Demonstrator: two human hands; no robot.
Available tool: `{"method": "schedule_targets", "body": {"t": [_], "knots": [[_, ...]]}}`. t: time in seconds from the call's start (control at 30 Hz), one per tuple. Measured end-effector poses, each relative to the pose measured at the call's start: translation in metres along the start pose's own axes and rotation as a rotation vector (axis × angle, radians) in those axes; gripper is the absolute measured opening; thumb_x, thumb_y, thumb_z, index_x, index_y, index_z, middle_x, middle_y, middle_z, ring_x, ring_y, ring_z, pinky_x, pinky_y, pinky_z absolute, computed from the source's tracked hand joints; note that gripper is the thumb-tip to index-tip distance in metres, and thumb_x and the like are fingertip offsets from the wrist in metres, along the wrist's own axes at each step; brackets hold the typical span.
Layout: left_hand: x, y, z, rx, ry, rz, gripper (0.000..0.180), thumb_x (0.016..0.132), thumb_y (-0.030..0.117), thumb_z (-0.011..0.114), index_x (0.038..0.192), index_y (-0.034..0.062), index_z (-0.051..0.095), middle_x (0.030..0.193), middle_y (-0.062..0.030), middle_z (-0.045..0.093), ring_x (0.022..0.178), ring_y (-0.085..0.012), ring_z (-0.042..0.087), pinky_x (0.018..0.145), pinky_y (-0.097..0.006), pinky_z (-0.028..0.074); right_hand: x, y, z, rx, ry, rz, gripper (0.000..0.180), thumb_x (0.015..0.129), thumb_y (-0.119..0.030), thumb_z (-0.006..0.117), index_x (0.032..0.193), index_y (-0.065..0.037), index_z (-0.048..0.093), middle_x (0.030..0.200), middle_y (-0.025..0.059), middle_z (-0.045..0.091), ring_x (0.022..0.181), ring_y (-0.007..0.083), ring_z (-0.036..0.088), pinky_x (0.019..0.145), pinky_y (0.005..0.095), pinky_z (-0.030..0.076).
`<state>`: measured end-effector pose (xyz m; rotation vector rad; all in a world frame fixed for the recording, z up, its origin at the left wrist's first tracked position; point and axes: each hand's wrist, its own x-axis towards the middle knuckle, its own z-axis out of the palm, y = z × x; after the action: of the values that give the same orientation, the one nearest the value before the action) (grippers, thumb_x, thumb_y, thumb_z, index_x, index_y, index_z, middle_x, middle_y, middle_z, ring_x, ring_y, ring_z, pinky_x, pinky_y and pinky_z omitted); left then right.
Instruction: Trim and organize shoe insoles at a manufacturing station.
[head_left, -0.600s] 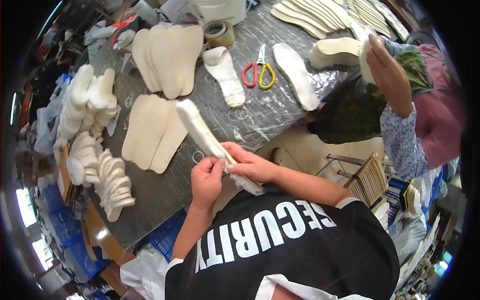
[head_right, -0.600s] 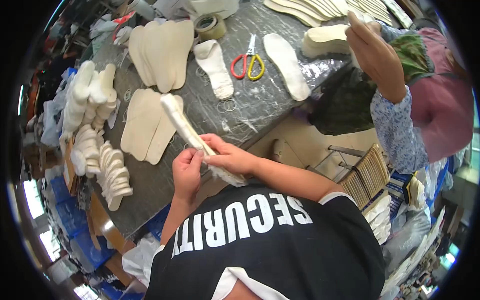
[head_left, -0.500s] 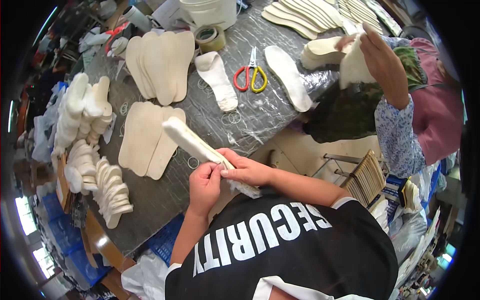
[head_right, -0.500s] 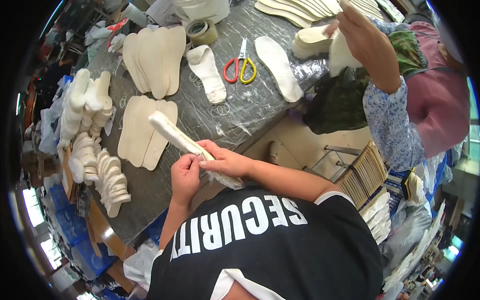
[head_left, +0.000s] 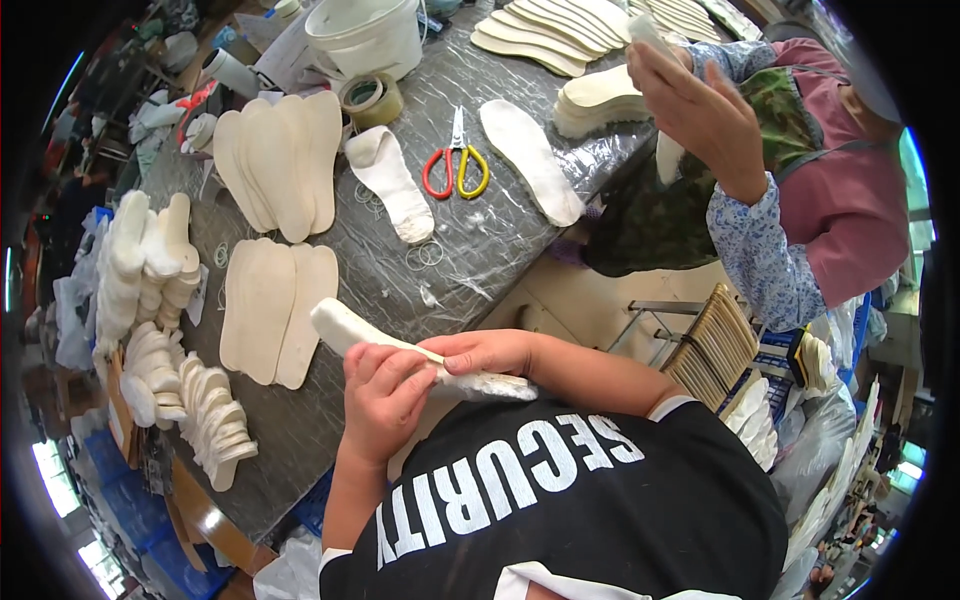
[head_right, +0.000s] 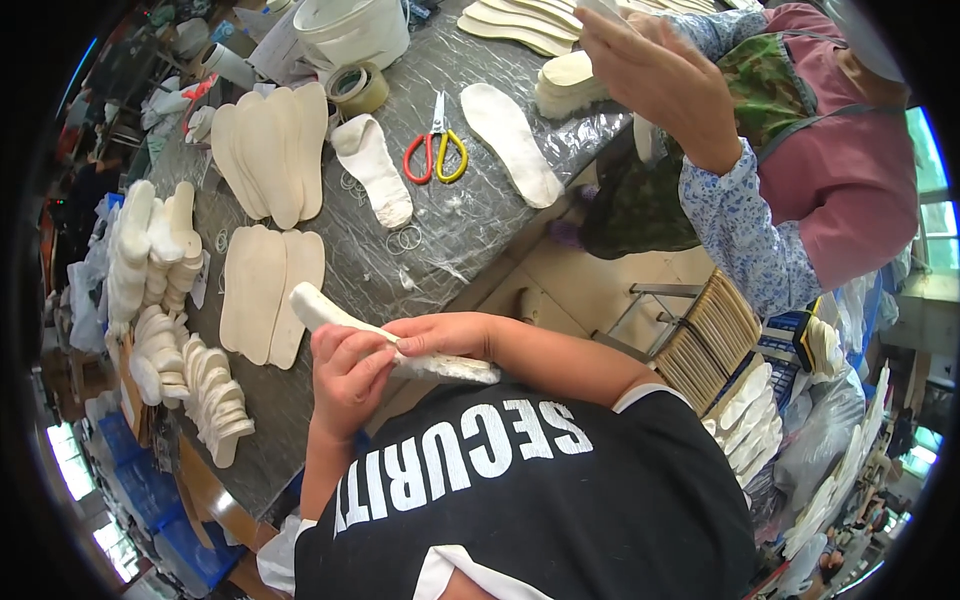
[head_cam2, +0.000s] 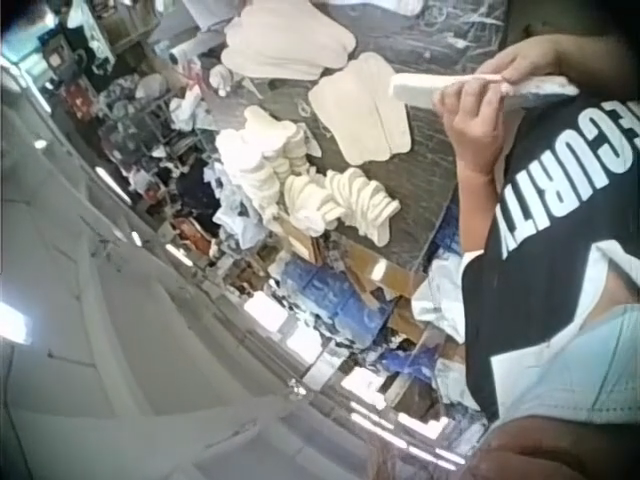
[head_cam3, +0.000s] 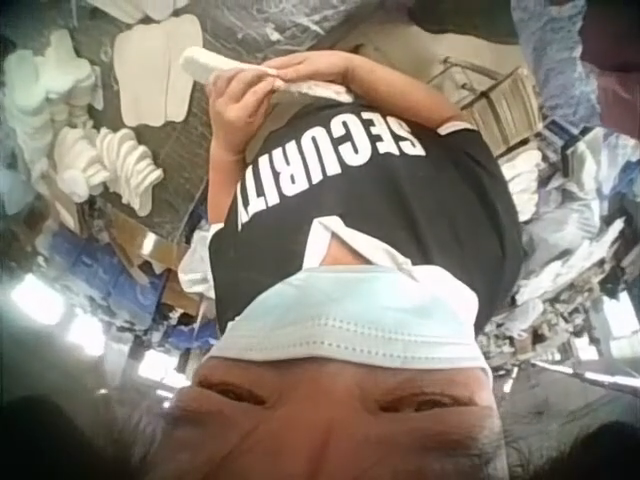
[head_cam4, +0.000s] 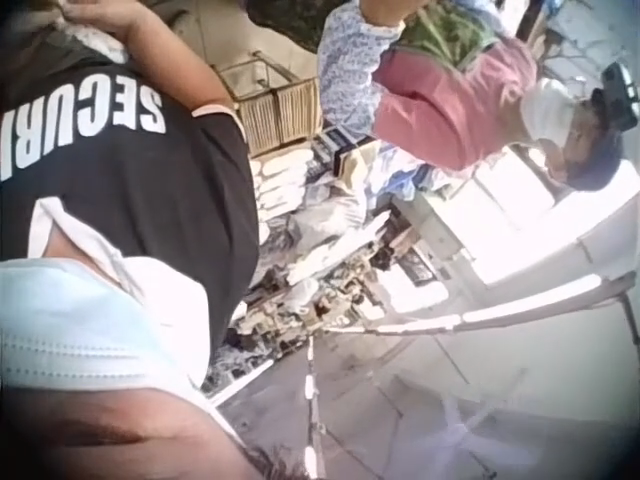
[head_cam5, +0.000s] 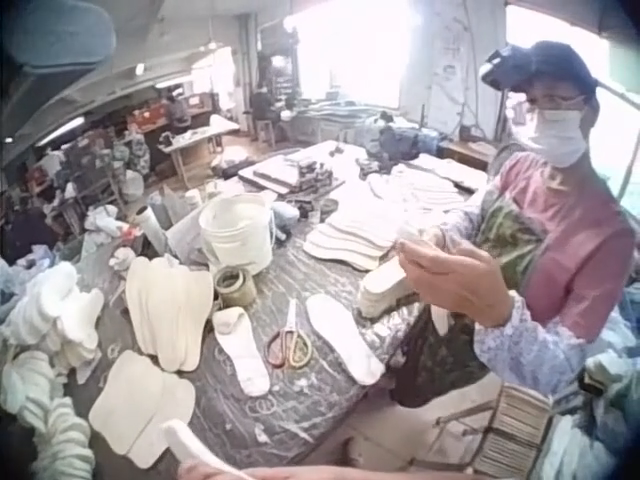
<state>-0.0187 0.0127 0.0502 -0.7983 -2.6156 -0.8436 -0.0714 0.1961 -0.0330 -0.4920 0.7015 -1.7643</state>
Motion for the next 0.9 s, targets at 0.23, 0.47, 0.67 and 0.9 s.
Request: {"method": "schedule_targets", "body": {"t": [0.23,0.47,0.67,0.9], "knots": [[-0.008,0.003,0.005,0.08,-0.09,0.047,0.016,0.067,0.01,0.067,0.083,0.0104,0.064,0.091,0.0023,0.06,0.085,-0.0184,0.055,0.083,-0.04,0.039,-0.006,0.013,0.0,0.12,-0.007,0.096,0.055,0.095,-0.035,0.052,0.136,-0.001,0.039,0.126,0.0069,0.051,0.115,0.0126,0.046,0.098,0.0268,0.036],[-0.018,0.008,0.007,0.071,-0.132,0.105,0.008,0.072,0.008,0.06,0.08,0.0085,0.06,0.091,0.0011,0.062,0.086,-0.0174,0.056,0.084,-0.04,0.039,-0.007,0.011,0.006,0.124,0.092,0.225,0.045,0.095,-0.024,0.05,0.133,-0.002,0.043,0.122,0.0067,0.053,0.113,0.0102,0.047,0.097,0.0249,0.037],[-0.025,0.003,0.004,0.125,-0.112,0.041,0.01,0.071,0.007,0.06,0.08,0.0079,0.054,0.086,-0.0021,0.059,0.08,-0.0216,0.056,0.079,-0.041,0.039,-0.017,-0.005,0.002,-0.125,-0.079,0.036,0.058,0.091,-0.029,0.054,0.137,0.001,0.035,0.126,0.0103,0.052,0.121,0.0159,0.044,0.102,0.0281,0.033],[-0.027,0.011,-0.006,0.163,0.024,-0.025,0.014,0.075,0.007,0.061,0.088,0.0091,0.056,0.087,-0.0033,0.061,0.079,-0.0227,0.056,0.083,-0.044,0.039,-0.028,-0.058,0.039,-0.967,0.281,0.018,0.051,0.063,0.004,0.064,0.113,-0.005,0.061,0.098,0.0158,0.066,0.092,0.0327,0.063,0.08,0.0384,0.049]]}}
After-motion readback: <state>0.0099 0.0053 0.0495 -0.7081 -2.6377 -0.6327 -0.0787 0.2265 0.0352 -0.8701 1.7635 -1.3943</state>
